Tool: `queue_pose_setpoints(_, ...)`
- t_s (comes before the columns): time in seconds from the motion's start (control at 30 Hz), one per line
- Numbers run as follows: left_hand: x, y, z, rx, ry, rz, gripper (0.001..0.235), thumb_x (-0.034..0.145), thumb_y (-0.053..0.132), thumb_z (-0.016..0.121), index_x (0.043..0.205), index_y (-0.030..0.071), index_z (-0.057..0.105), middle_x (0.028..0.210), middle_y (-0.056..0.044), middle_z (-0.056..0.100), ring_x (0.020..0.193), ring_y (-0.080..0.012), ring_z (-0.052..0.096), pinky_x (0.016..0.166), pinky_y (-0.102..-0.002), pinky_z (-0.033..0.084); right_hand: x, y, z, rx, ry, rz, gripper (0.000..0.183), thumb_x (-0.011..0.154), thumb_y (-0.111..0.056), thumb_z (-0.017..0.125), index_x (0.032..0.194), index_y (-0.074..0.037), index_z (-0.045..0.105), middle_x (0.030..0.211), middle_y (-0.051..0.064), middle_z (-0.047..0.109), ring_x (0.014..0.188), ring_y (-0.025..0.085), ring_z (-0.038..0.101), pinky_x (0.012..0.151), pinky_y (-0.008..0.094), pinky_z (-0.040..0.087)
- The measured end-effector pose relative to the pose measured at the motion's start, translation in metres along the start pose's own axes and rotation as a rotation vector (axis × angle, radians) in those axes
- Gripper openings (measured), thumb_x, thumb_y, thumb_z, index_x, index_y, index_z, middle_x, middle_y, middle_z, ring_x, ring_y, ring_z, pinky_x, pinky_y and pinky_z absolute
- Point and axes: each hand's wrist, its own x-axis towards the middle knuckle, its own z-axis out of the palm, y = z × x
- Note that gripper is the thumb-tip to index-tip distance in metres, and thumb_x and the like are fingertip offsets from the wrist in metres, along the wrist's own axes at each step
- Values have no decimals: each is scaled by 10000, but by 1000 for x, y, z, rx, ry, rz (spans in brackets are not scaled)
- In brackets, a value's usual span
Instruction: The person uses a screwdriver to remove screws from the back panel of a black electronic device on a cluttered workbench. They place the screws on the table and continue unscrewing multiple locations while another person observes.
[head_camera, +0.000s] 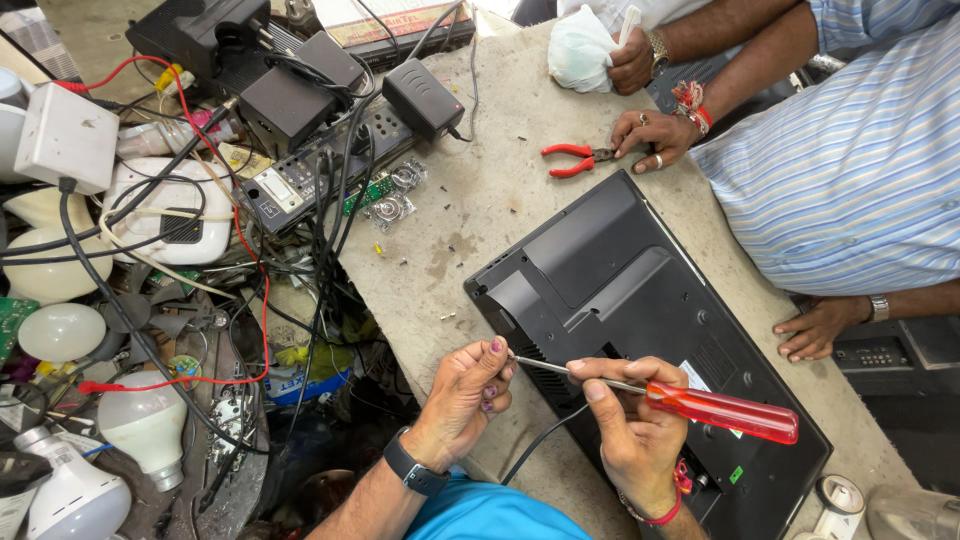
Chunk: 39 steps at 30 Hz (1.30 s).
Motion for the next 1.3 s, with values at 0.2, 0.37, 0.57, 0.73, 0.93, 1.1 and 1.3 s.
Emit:
queue_pose_setpoints(0.2, -3, -8, -5, 64, 24, 35, 301, 969, 335, 709, 861, 63, 642, 767, -11, 606, 562, -49, 402, 488, -213, 337, -2, -6, -3, -66, -114, -83, 367, 1011, 86, 626, 1273, -60, 414, 1127, 185, 725, 1078, 223, 734, 977, 338, 619)
queue_pose_setpoints(0.37, -11, -10, 4, 151, -32, 103, 304, 972, 326, 732, 873, 49, 657, 780, -9, 612, 583, -45, 413, 494, -217, 330, -7, -9, 3, -138, -64, -36, 201, 992, 101, 678, 1163, 16, 616, 1102, 220, 736, 944, 205, 734, 859, 316, 632)
queue_pose_setpoints(0.57, -9, -12, 6, 126, -25, 84, 321, 975, 364, 702, 902, 53, 664, 768, -13, 616, 559, -37, 409, 477, -207, 322, 0, 0, 3, -19, -26, 61, 169, 1016, 62, 682, 1159, 13, 606, 1094, 214, 745, 981, 216, 756, 904, 344, 656)
queue_pose_setpoints(0.73, -6, -13, 6, 182, 7, 179, 344, 977, 364, 724, 903, 35, 656, 769, -22, 604, 566, -43, 410, 482, -219, 320, 10, 6, 0, 28, -70, 98, 159, 1040, 50, 684, 1171, 9, 603, 1095, 211, 742, 943, 212, 756, 877, 335, 659)
queue_pose_setpoints(0.93, -7, -4, 5, 157, -1, 246, 426, 981, 422, 711, 942, 0, 658, 783, -15, 600, 569, -42, 401, 489, -216, 318, 19, 4, 13, -13, -84, 71, 144, 1073, 43, 698, 1177, 32, 600, 1047, 220, 740, 946, 224, 759, 874, 333, 666)
queue_pose_setpoints(1.1, -8, 9, -8, -42, -16, 178, 528, 975, 479, 624, 1128, -18, 718, 774, 11, 601, 586, -24, 422, 497, -193, 357, 40, 3, 17, -33, -106, 47, 123, 1108, 19, 711, 1136, 47, 595, 1051, 214, 747, 932, 212, 763, 867, 318, 669)
queue_pose_setpoints(1.3, -5, 39, -34, 1165, 304, 675, 288, 970, 254, 767, 1188, 67, 755, 711, -11, 556, 611, -125, 503, 545, -289, 428, 79, 9, 27, -187, -223, -43, 128, 1143, 26, 718, 1157, 62, 596, 1060, 211, 746, 944, 188, 763, 865, 296, 669)
